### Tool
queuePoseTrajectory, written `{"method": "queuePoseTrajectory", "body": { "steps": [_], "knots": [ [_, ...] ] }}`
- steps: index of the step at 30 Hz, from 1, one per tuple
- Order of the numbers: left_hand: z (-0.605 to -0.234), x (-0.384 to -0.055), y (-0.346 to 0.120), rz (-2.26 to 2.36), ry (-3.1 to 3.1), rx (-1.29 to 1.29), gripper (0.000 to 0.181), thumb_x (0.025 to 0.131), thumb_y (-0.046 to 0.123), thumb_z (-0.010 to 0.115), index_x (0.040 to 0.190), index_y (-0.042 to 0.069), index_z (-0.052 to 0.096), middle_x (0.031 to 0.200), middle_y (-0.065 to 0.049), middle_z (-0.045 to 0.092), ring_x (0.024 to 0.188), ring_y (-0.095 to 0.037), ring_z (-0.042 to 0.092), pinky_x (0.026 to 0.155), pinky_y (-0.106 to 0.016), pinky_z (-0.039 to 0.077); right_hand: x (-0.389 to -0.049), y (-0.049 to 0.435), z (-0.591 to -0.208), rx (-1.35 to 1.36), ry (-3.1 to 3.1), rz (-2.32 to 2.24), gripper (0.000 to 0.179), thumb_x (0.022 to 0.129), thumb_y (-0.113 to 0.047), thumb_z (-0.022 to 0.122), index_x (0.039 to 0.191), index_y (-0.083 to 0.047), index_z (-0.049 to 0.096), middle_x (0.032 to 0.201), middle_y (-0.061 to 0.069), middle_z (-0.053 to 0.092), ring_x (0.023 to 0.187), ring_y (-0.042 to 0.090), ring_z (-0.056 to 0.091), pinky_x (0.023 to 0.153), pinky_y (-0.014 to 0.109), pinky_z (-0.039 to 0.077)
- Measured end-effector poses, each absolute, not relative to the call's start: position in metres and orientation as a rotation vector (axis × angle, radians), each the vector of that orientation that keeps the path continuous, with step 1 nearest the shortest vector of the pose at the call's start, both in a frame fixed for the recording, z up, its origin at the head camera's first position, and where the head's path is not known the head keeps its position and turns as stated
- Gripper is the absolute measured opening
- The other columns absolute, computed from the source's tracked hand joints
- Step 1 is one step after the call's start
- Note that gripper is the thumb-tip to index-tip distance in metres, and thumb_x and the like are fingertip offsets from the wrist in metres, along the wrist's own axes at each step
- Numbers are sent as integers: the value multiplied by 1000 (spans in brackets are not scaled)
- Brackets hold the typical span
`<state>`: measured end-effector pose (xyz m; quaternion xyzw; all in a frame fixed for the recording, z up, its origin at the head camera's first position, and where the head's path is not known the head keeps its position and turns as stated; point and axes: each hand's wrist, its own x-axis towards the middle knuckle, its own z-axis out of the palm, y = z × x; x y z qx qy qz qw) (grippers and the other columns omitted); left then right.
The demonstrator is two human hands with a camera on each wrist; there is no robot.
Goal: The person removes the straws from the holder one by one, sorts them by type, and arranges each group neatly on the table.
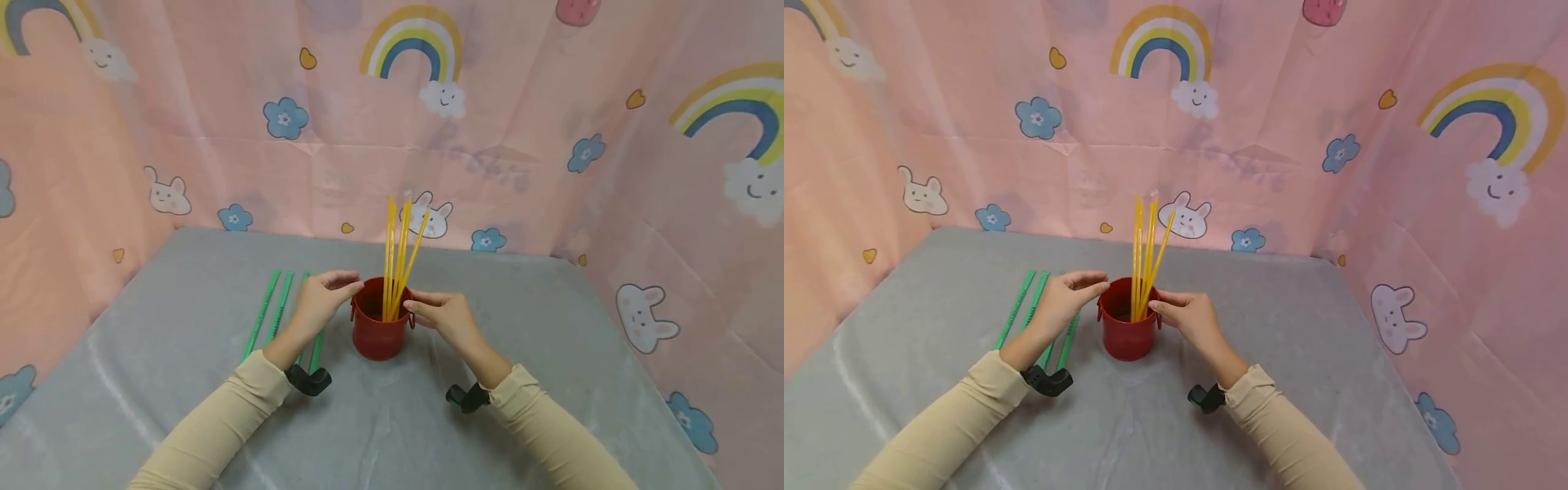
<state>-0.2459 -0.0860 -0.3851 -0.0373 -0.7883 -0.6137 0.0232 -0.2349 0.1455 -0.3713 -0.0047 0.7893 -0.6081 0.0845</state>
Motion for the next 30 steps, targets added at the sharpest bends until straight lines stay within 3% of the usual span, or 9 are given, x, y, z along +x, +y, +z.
{"method": "queuePoseTrajectory", "body": {
  "steps": [12,20,30],
  "knots": [
    [-389,-242,-78,-1954,-2417,-123,26,84,29,69,105,15,71,100,-1,71,96,-14,63,84,-35,53,-237,146,-367,5,2370,-1835,40,78,-20,75,115,-6,67,113,12,66,98,19,67,85,37,52],
    [-393,-239,-79,-1964,-2408,-108,25,84,32,68,105,19,72,103,0,70,99,-14,61,84,-32,53,-247,145,-361,56,2265,-2036,44,82,-19,71,121,-3,61,123,14,60,102,19,65,87,35,51],
    [-395,-242,-78,-1982,-2383,-104,23,85,30,68,104,18,72,103,-1,70,99,-15,62,85,-34,53,-261,139,-352,73,2221,-2113,44,82,-20,71,122,-4,61,118,14,63,101,22,65,83,33,54]
  ]
}}
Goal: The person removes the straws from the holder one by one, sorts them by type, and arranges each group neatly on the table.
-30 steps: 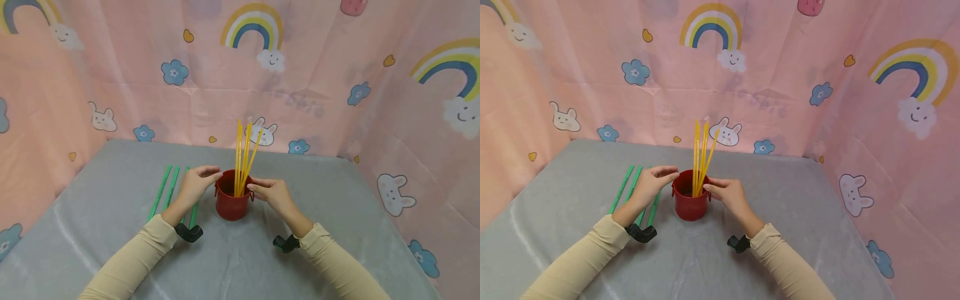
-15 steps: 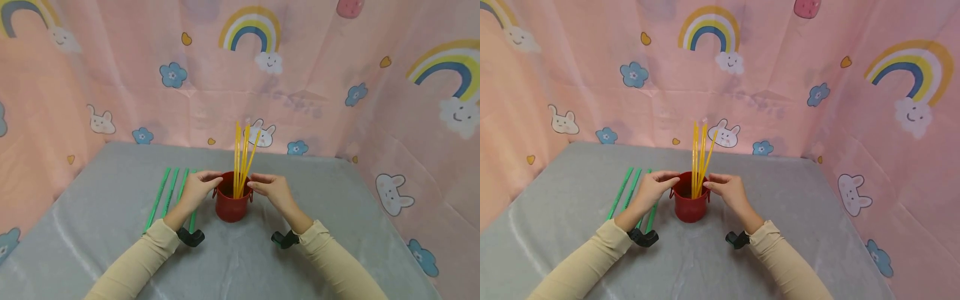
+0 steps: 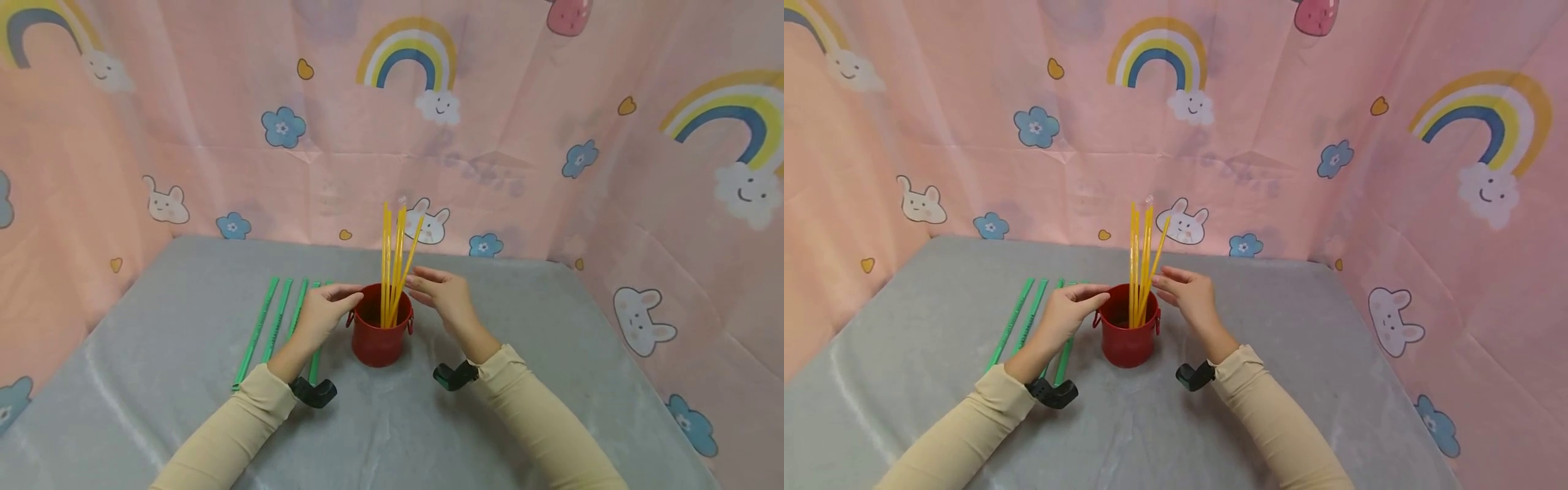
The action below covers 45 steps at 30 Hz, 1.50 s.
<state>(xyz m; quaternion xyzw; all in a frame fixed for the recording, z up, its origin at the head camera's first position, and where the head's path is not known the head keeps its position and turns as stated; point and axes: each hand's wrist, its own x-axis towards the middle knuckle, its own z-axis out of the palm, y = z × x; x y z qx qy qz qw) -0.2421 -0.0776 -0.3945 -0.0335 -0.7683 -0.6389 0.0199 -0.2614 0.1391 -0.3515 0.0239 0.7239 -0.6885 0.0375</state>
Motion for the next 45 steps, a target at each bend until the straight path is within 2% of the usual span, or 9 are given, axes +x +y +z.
{"method": "queuePoseTrajectory", "body": {
  "steps": [5,11,15,21,25,30,37,45],
  "knots": [
    [-394,-241,-78,-1977,-2398,-81,24,85,33,67,104,20,72,104,1,70,99,-14,61,85,-37,52,-266,131,-349,106,2219,-2133,41,83,-18,71,121,-5,62,117,12,63,99,20,66,83,33,54],
    [-395,-242,-77,-2000,-2373,-93,24,85,32,68,104,18,72,103,0,70,98,-15,62,88,-41,51,-268,125,-349,152,2227,-2221,36,83,-10,69,117,2,62,108,16,66,90,17,68,80,33,55],
    [-395,-242,-77,-2008,-2355,-94,24,85,30,68,104,16,72,102,-1,70,97,-15,62,87,-42,51,-268,124,-346,157,2220,-2270,32,83,-8,68,112,4,64,97,12,68,83,15,69,78,33,56],
    [-396,-241,-76,-2012,-2345,-69,24,85,30,67,104,17,72,102,0,70,97,-15,62,86,-47,50,-268,126,-338,75,2206,-2350,31,83,-8,68,111,4,64,87,5,68,82,15,70,83,38,53],
    [-396,-241,-76,-2000,-2360,-53,23,85,31,68,103,19,73,102,1,70,97,-14,61,85,-46,51,-267,130,-330,17,2210,-2393,31,82,-9,69,110,4,64,84,0,69,82,15,70,80,34,54],
    [-394,-240,-75,-1997,-2359,-63,22,85,31,67,102,19,73,101,0,71,95,-15,62,83,-48,51,-265,134,-316,-58,2193,-2470,32,82,-9,68,111,5,64,85,-1,70,79,12,70,75,29,56],
    [-391,-240,-75,-2006,-2342,-77,21,85,30,67,101,19,73,100,0,71,94,-14,62,80,-49,50,-265,136,-299,-81,2176,-2516,33,80,-11,71,109,2,66,89,3,71,83,14,70,79,35,54],
    [-393,-239,-75,-1988,-2343,-73,20,85,30,67,101,19,73,100,0,71,92,-14,62,75,-45,51,-258,142,-280,-185,2164,-2598,31,77,-7,73,105,4,68,86,3,72,83,18,70,76,32,55]
  ]
}}
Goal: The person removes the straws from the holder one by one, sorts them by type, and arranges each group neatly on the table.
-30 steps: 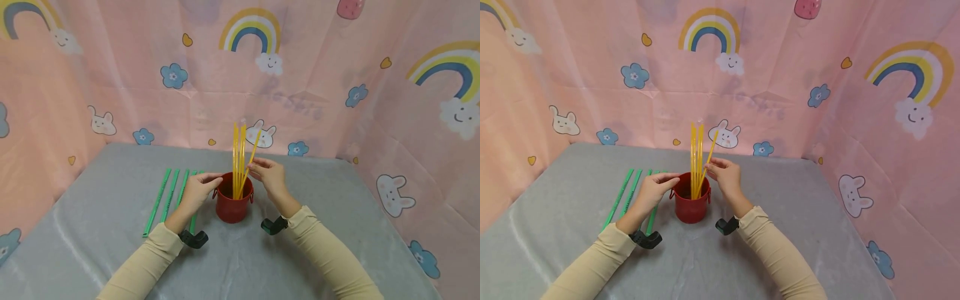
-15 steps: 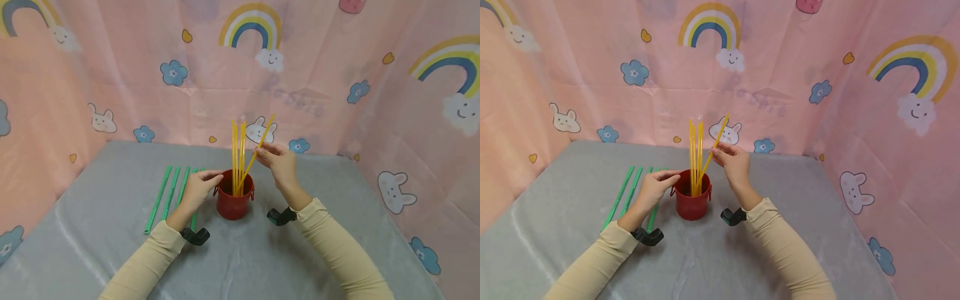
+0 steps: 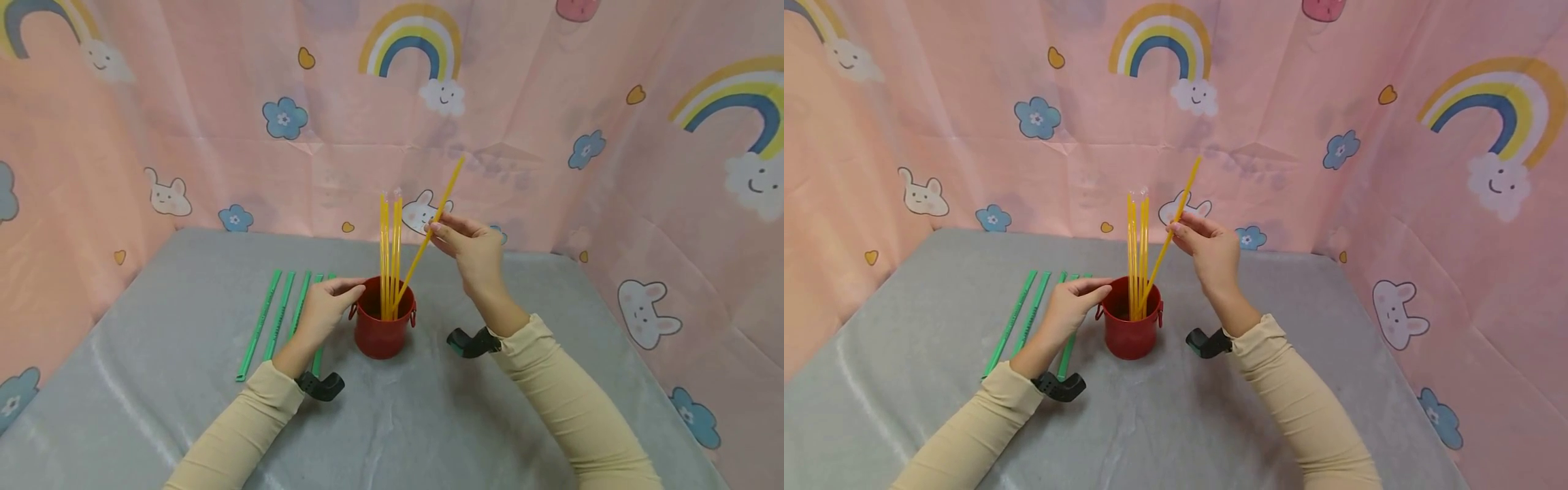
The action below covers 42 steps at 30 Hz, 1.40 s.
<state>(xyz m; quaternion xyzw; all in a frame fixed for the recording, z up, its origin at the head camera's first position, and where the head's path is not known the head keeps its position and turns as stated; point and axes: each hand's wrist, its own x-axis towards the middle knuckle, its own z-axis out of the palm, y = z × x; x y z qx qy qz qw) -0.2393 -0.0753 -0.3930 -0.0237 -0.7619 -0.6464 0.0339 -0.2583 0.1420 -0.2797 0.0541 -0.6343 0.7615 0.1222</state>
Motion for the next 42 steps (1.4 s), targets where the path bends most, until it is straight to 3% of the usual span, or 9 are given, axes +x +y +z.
{"method": "queuePoseTrajectory", "body": {
  "steps": [8,18,27,34,42],
  "knots": [
    [-394,-240,-74,-2013,-2347,-60,20,85,31,67,102,20,73,101,1,70,94,-14,61,74,-47,50,-251,166,-251,218,-1635,2257,28,72,-4,76,98,4,71,84,9,72,79,21,71,75,32,56],
    [-393,-241,-75,-2004,-2338,-52,21,86,31,67,102,20,73,101,1,70,93,-14,62,76,-44,52,-249,192,-236,190,-1791,2178,29,73,-7,76,100,1,71,84,7,73,81,20,71,73,31,55],
    [-394,-242,-76,-2015,-2329,-84,23,86,32,66,104,18,72,102,-1,70,95,-15,61,82,-46,51,-264,199,-263,41,-2118,2154,24,78,-7,72,102,-2,71,80,0,72,76,15,71,73,30,56],
    [-395,-243,-76,-2015,-2313,-98,22,86,30,66,103,17,73,101,-1,70,94,-15,62,82,-50,50,-272,203,-289,-105,-2403,2132,39,83,-10,68,118,6,60,81,-2,71,79,14,70,73,26,56],
    [-396,-241,-76,-1999,-2349,-88,23,86,32,66,104,18,72,102,-1,70,96,-15,61,79,-43,52,-276,205,-324,-230,-2591,2150,40,86,-10,65,123,6,56,93,6,72,100,27,65,76,27,55]
  ]
}}
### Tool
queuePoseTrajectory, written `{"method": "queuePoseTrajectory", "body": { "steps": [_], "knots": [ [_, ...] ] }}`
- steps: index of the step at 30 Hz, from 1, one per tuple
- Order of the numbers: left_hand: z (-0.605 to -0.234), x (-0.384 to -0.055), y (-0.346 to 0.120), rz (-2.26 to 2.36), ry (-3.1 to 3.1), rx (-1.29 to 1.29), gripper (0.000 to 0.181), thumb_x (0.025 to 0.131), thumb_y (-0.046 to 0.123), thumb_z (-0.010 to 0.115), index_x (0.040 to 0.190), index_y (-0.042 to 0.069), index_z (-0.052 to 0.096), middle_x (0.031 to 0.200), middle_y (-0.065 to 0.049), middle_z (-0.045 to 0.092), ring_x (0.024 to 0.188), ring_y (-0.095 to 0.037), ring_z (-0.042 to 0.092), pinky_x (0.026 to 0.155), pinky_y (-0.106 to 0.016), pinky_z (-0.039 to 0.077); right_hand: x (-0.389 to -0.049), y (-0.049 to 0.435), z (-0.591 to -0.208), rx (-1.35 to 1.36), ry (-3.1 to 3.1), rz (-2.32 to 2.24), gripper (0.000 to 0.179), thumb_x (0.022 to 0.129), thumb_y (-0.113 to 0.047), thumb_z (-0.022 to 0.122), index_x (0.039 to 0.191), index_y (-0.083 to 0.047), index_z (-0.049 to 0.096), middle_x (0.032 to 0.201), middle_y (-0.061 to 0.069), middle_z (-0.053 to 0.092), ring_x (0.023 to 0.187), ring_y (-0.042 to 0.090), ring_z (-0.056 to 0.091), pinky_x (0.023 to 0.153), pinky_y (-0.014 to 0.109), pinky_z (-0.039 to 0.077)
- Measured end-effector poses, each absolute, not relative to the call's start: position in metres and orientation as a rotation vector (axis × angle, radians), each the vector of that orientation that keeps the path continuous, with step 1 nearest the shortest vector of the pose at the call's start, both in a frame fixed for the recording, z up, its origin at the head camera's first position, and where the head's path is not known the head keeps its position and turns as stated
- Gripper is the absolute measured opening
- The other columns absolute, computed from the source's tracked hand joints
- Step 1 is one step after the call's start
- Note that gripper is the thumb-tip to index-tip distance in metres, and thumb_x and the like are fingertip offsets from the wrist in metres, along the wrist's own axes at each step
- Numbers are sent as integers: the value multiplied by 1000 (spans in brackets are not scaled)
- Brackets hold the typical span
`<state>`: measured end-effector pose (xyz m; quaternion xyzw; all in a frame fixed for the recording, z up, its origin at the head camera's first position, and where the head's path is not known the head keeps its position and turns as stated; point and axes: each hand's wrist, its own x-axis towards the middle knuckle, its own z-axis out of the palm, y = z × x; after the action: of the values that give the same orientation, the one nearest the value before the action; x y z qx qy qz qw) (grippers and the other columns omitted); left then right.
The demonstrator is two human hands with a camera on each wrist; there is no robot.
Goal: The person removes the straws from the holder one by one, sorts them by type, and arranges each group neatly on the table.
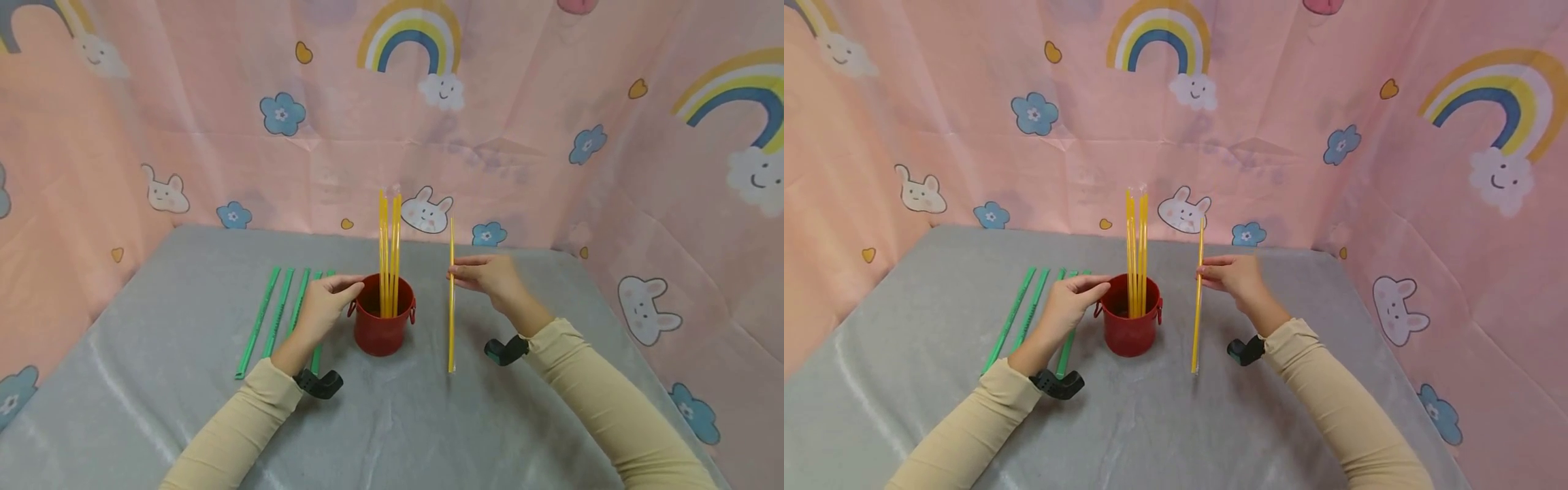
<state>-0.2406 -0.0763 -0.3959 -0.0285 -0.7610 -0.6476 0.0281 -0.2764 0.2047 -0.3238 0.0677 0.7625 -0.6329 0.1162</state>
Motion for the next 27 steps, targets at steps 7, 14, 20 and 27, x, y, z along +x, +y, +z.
{"method": "queuePoseTrajectory", "body": {
  "steps": [7,14,20,27],
  "knots": [
    [-397,-238,-77,-2007,-2350,-66,22,86,30,66,103,18,72,101,-1,70,95,-15,61,76,-42,52,-277,204,-352,224,2163,-1782,40,87,-6,63,123,9,55,98,14,70,87,22,70,79,31,55],
    [-398,-237,-76,-2002,-2350,-54,23,86,30,66,103,17,72,101,-1,70,95,-15,61,78,-42,52,-277,203,-372,263,2143,-1751,39,87,-4,62,122,11,54,94,15,71,75,14,69,90,40,49],
    [-399,-237,-77,-1987,-2370,-38,22,86,30,66,103,18,72,102,-1,70,94,-14,60,72,-38,52,-277,197,-387,342,2146,-1696,36,85,-4,65,117,10,59,87,11,71,70,14,69,81,36,54],
    [-397,-241,-76,-2004,-2340,-81,23,86,32,66,103,18,72,101,0,70,94,-14,61,77,-45,51,-280,196,-397,408,2223,-1611,32,83,-6,68,112,7,64,89,13,71,67,14,69,70,30,57]
  ]
}}
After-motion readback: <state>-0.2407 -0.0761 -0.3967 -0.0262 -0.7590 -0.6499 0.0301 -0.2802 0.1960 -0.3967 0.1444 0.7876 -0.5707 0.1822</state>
